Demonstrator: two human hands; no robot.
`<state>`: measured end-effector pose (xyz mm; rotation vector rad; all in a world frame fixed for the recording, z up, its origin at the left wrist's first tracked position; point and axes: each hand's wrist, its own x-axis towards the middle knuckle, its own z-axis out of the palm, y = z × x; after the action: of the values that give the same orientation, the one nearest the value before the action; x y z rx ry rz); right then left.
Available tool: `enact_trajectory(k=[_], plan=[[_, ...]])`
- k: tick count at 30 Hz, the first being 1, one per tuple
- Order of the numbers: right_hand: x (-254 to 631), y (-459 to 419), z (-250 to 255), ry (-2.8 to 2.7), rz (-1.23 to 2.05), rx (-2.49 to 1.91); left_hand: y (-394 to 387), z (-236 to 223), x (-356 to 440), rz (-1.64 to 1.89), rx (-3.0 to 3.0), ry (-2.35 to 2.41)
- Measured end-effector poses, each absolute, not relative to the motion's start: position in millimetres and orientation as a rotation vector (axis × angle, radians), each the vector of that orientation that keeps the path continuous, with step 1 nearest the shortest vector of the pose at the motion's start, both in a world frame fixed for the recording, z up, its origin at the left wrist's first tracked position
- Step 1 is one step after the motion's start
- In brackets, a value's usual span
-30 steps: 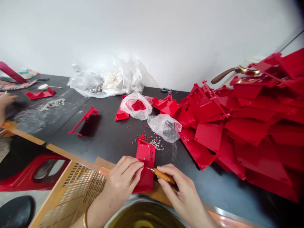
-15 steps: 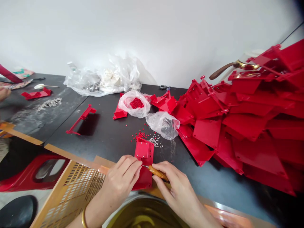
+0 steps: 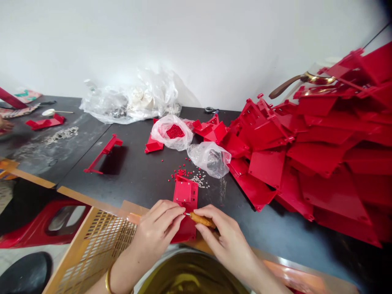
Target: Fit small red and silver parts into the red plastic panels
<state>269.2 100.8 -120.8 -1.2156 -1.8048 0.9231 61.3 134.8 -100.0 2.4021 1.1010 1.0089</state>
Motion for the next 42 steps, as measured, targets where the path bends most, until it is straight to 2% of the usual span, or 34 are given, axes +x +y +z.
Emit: enact_trajectory(k=[5, 10, 15, 18, 26, 33, 38, 42], plan=[[262.2, 100.8, -129.9, -1.552, 1.156, -1.196, 130.6, -99.3, 68.0, 0.967, 1.509, 1.233], [251.2, 97.8, -130.6, -1.456, 1.136, -1.164, 122.9, -109.8, 75.0, 1.018, 0.857, 1.113], [247.1, 97.3, -130.4, -1.483, 1.038, -1.148, 122.6, -102.9, 76.6, 1.019, 0.942, 1.168], [249.3, 95.1, -132.9, -1.46, 1.037, -1.158, 124.3, -100.6, 71.5, 0.868, 1.092, 1.211], [265.7, 88.9, -154.0, -1.288, 1.1, -1.355, 127.6, -143.0, 44.3, 0.605, 1.72, 1.74], [249.3, 86.9, -159.0, -1.161, 1.238, -1.355, 131.3, -145.7, 66.4, 0.615, 1.588, 1.693], [247.2, 86.5, -159.5, -1.171, 1.195, -1.302, 130.0, -154.4, 77.8, 0.709, 1.367, 1.6], [246.4, 88.3, -160.5, -1.16, 1.148, -1.311, 125.4, -156.2, 79.4, 0.778, 1.46, 1.645]])
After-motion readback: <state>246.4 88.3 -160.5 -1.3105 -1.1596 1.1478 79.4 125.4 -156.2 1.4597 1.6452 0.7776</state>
